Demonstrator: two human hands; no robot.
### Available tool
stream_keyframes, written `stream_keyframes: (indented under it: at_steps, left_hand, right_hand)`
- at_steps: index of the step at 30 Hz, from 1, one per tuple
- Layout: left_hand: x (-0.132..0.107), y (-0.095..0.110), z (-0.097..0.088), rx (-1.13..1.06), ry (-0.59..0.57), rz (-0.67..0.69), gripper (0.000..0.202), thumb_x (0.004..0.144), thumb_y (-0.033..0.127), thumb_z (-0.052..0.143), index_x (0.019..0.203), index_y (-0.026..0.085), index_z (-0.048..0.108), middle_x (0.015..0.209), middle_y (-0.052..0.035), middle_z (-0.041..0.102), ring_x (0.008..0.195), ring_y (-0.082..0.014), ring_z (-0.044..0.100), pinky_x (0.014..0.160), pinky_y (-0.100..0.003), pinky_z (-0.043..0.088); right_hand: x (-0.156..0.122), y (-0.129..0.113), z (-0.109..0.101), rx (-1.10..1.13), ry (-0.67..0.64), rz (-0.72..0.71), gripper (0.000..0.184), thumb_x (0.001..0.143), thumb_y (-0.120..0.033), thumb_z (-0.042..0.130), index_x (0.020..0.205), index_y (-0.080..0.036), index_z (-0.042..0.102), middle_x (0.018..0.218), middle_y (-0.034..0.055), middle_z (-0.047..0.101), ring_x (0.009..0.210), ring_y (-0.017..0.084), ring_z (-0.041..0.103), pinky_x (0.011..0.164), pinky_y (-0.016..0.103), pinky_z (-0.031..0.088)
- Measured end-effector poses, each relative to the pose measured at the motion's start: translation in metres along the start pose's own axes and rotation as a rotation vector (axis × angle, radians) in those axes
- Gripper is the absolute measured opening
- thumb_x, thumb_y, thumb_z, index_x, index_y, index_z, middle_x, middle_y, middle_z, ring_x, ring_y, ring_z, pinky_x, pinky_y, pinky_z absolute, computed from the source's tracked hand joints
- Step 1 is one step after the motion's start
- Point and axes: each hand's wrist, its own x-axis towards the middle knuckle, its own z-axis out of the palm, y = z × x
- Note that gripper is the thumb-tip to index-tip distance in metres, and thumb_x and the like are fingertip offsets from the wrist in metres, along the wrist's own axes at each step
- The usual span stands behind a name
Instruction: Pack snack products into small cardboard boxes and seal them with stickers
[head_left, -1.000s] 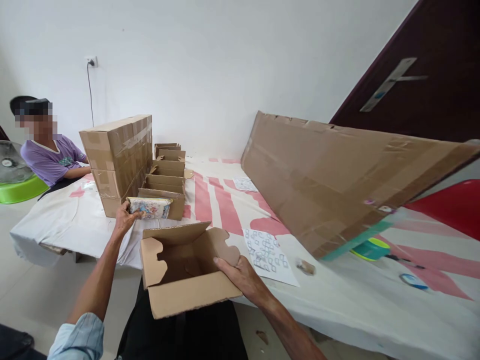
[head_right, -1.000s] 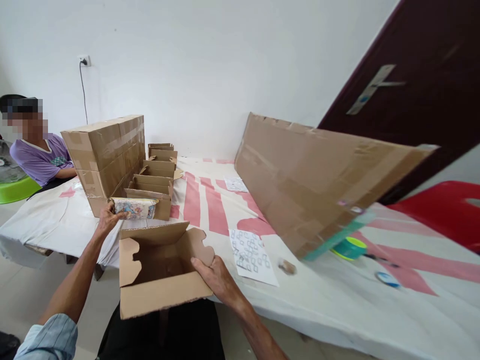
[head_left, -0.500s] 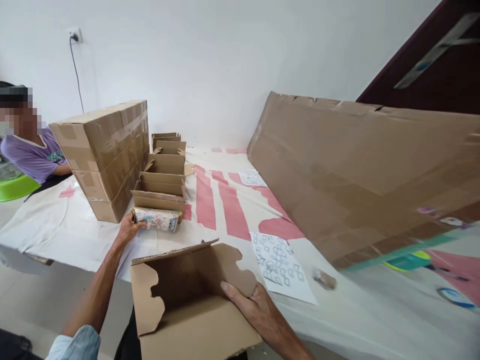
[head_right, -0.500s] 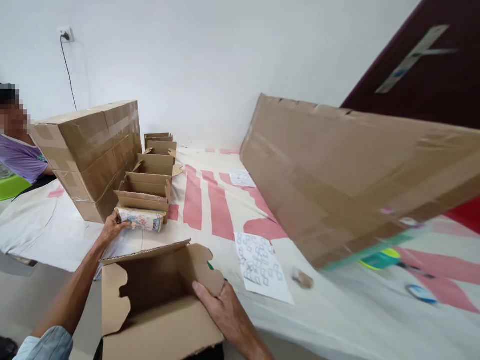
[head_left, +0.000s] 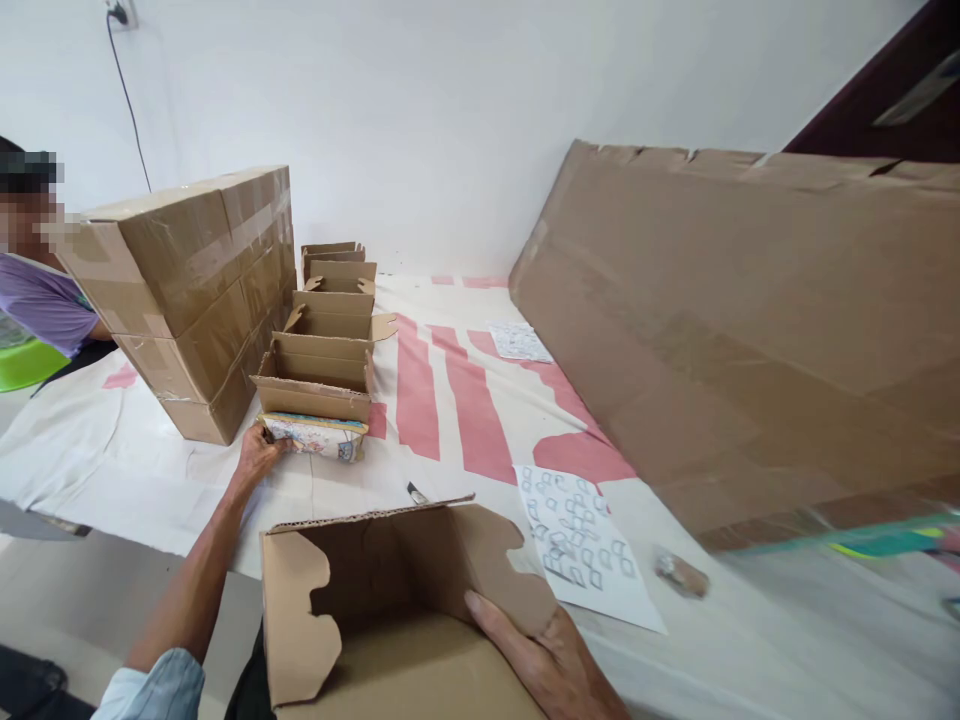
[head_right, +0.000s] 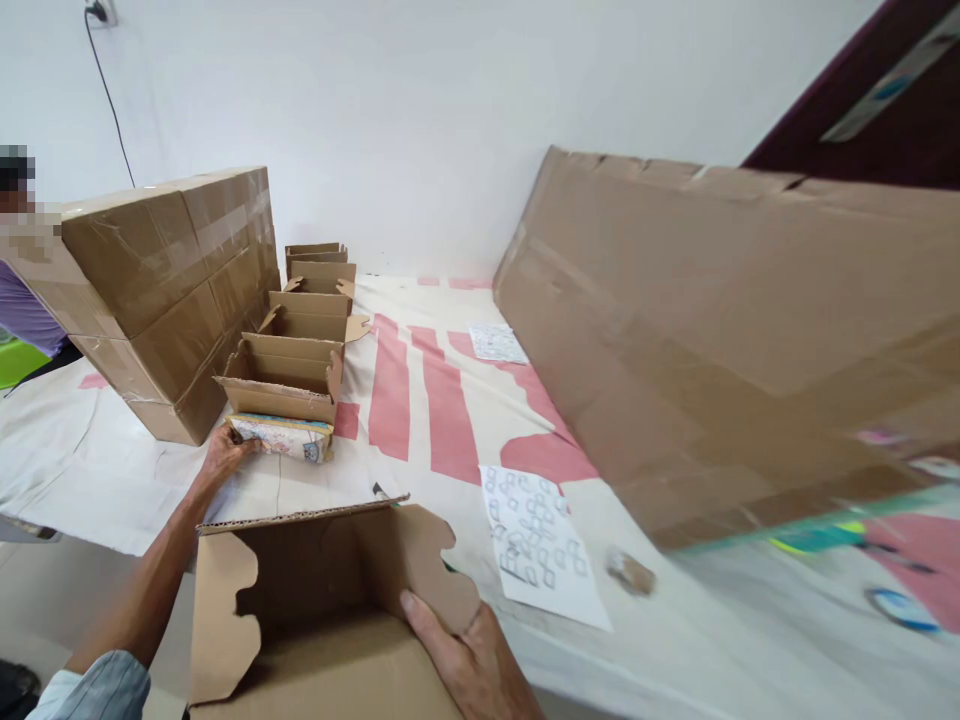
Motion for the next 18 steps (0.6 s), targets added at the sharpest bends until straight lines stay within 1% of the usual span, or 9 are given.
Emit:
stream_keyframes:
  at_steps: [2,5,7,8,9,11,14,16,18]
  left_hand:
    - [-0.006,0.000,-0.002,0.044,0.023,0.018,0.039,0.060,0.038,0.085,0.088,0.018,0.067,0.079,-0.0031,0.072,0.072,-0.0202,0.066,0.066,-0.030,0.054]
    - [-0.025,0.002,-0.011,0.130,0.125,0.072,0.051,0.063,0.039,0.086,0.105,0.020,0.065,0.090,-0.0030,0.072,0.079,-0.0202,0.066,0.072,-0.031,0.054]
    - [-0.042,0.005,-0.015,0.186,0.182,0.109,0.039,0.075,0.041,0.079,0.105,0.021,0.063,0.090,-0.0026,0.070,0.080,-0.0199,0.065,0.075,-0.031,0.053]
    - [-0.050,0.006,-0.014,0.209,0.174,0.130,0.029,0.082,0.041,0.074,0.101,0.022,0.064,0.086,-0.0020,0.070,0.077,-0.0193,0.064,0.075,-0.031,0.052]
    - [-0.057,0.007,-0.012,0.226,0.134,0.154,0.021,0.086,0.040,0.071,0.096,0.023,0.065,0.082,-0.0013,0.070,0.074,-0.0186,0.064,0.074,-0.030,0.052]
    - [-0.066,0.009,-0.003,0.249,-0.012,0.214,0.014,0.086,0.037,0.072,0.089,0.023,0.069,0.076,-0.0005,0.072,0.071,-0.0182,0.067,0.075,-0.030,0.053]
    - [-0.062,0.013,0.016,0.275,-0.212,0.293,0.013,0.080,0.032,0.079,0.090,0.025,0.075,0.083,-0.0009,0.078,0.080,-0.0197,0.073,0.082,-0.029,0.054]
    - [-0.051,0.016,0.025,0.298,-0.267,0.313,0.013,0.082,0.030,0.079,0.093,0.026,0.076,0.084,-0.0008,0.080,0.081,-0.0197,0.074,0.080,-0.028,0.053]
    - [-0.040,0.017,0.032,0.330,-0.266,0.307,0.009,0.085,0.032,0.076,0.092,0.025,0.076,0.079,-0.0006,0.079,0.076,-0.0191,0.073,0.077,-0.028,0.051]
  right_hand:
    - [0.001,0.002,0.000,-0.004,0.028,-0.020,0.057,0.078,-0.066,0.069,0.108,-0.020,0.082,0.110,0.0138,0.082,0.107,0.035,0.076,0.100,0.042,0.061]
    - [0.001,0.005,0.001,-0.013,0.059,-0.035,0.057,0.077,-0.066,0.070,0.109,-0.020,0.081,0.112,0.0139,0.082,0.110,0.036,0.075,0.107,0.046,0.057]
    - [0.001,0.007,0.002,-0.029,0.100,-0.038,0.056,0.076,-0.067,0.071,0.106,-0.021,0.082,0.113,0.0136,0.082,0.111,0.036,0.075,0.110,0.047,0.055]
    - [0.001,0.009,0.002,-0.034,0.113,-0.036,0.055,0.076,-0.068,0.071,0.103,-0.021,0.082,0.113,0.0135,0.082,0.111,0.036,0.075,0.111,0.047,0.054]
    - [0.001,0.011,0.002,-0.033,0.118,-0.030,0.054,0.076,-0.068,0.071,0.101,-0.021,0.082,0.113,0.0133,0.082,0.110,0.036,0.075,0.111,0.047,0.054]
    - [0.001,0.018,0.000,-0.019,0.112,-0.013,0.053,0.076,-0.067,0.071,0.099,-0.021,0.081,0.110,0.0130,0.082,0.109,0.036,0.075,0.110,0.045,0.055]
    - [0.002,0.034,-0.006,-0.011,0.123,-0.007,0.053,0.075,-0.063,0.074,0.106,-0.020,0.081,0.106,0.0115,0.083,0.112,0.037,0.075,0.109,0.044,0.056]
    - [0.003,0.046,-0.010,-0.018,0.162,-0.009,0.054,0.073,-0.060,0.076,0.112,-0.023,0.081,0.106,0.0092,0.083,0.117,0.037,0.073,0.109,0.044,0.057]
    - [0.003,0.056,-0.012,-0.026,0.201,-0.003,0.053,0.072,-0.059,0.077,0.114,-0.028,0.081,0.106,0.0074,0.083,0.119,0.038,0.073,0.108,0.044,0.058]
